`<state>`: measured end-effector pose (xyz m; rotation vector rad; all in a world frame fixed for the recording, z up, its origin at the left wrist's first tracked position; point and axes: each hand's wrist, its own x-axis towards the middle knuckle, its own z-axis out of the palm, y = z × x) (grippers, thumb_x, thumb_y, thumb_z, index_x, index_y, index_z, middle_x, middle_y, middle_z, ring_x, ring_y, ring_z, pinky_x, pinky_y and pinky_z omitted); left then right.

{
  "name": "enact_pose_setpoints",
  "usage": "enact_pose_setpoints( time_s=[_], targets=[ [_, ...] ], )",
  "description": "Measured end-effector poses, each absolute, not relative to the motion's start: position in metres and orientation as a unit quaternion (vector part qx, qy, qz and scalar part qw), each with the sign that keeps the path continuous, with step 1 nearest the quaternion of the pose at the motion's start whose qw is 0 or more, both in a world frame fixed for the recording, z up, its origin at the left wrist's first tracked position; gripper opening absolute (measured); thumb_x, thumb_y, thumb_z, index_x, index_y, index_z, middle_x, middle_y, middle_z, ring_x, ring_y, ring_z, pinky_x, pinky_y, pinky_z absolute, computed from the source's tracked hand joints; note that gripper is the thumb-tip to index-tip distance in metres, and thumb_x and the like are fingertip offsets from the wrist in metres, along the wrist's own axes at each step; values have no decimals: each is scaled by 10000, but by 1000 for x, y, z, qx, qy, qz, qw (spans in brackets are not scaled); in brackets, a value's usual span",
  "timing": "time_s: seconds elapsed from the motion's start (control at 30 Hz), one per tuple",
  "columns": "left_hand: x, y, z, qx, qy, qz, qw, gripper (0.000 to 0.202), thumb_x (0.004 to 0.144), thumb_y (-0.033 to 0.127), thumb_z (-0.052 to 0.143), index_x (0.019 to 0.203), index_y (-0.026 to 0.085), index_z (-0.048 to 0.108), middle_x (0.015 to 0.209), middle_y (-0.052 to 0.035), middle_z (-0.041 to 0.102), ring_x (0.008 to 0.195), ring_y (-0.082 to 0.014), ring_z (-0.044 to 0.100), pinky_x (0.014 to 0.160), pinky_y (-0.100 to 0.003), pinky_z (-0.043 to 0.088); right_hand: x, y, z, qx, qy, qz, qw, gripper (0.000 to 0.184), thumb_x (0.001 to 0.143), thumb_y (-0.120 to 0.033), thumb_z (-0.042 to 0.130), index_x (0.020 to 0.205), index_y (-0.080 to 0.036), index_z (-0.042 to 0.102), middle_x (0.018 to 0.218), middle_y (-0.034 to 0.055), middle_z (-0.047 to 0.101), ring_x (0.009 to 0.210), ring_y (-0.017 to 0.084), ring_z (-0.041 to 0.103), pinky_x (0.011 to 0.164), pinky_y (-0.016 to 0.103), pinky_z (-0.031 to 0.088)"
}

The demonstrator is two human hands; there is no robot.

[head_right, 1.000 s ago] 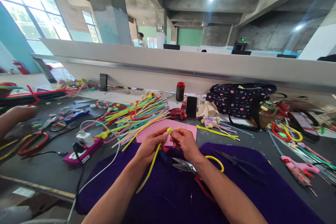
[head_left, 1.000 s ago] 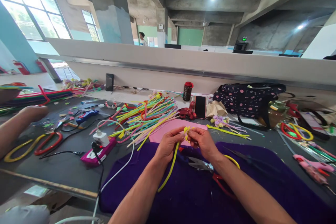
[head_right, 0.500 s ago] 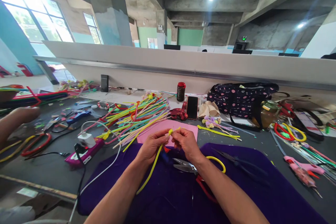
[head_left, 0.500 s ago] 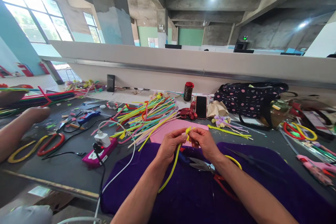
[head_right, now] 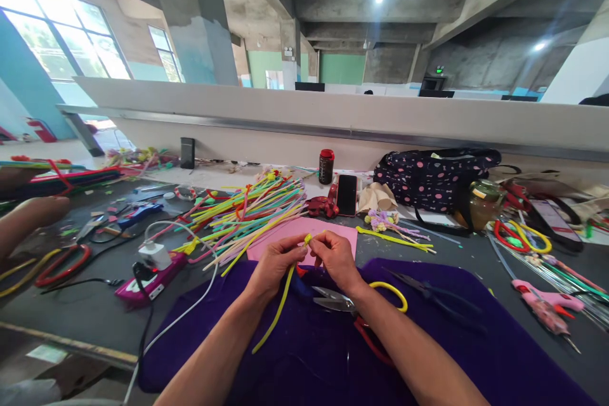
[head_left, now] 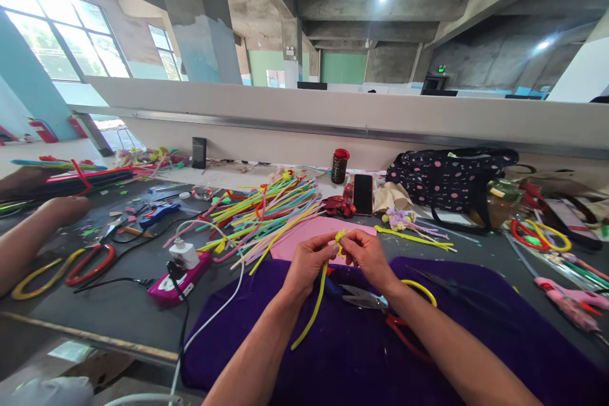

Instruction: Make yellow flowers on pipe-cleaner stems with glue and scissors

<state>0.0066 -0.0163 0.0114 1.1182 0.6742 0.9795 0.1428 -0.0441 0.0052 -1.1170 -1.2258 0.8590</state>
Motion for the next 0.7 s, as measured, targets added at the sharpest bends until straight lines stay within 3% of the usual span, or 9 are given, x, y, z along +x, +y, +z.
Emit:
enact_pose_setpoints(
  time_s=[0.17,0.33,0.7],
  targets=[
    [5,-13,10,454,300,448,709,406,574,284,711,946,128,661,583,-13,590,481,-60,452,429,-164,311,144,-46,8,-488,-524,355,601,268,717,-409,585,606,-165,565,503,-19,530,390,87,465,370,201,330],
    [1,-7,10,394,295,407,769,494,589,275,708,1056,158,595,519,16,542,404,-37,429,343,-128,230,143,-46,6,-459,-485,417,617,337,768,-465,505,640,-160,568,518,-9,531,380,85,460,341,198,288],
    [-2,-5,10,384,267,376,800,518,650,249,665,1139,180,509,504,39,496,375,-22,392,329,-106,216,149,-44,7,-441,-476,444,618,300,777,-400,511,609,-153,529,512,-20,501,370,66,430,339,184,278]
  ],
)
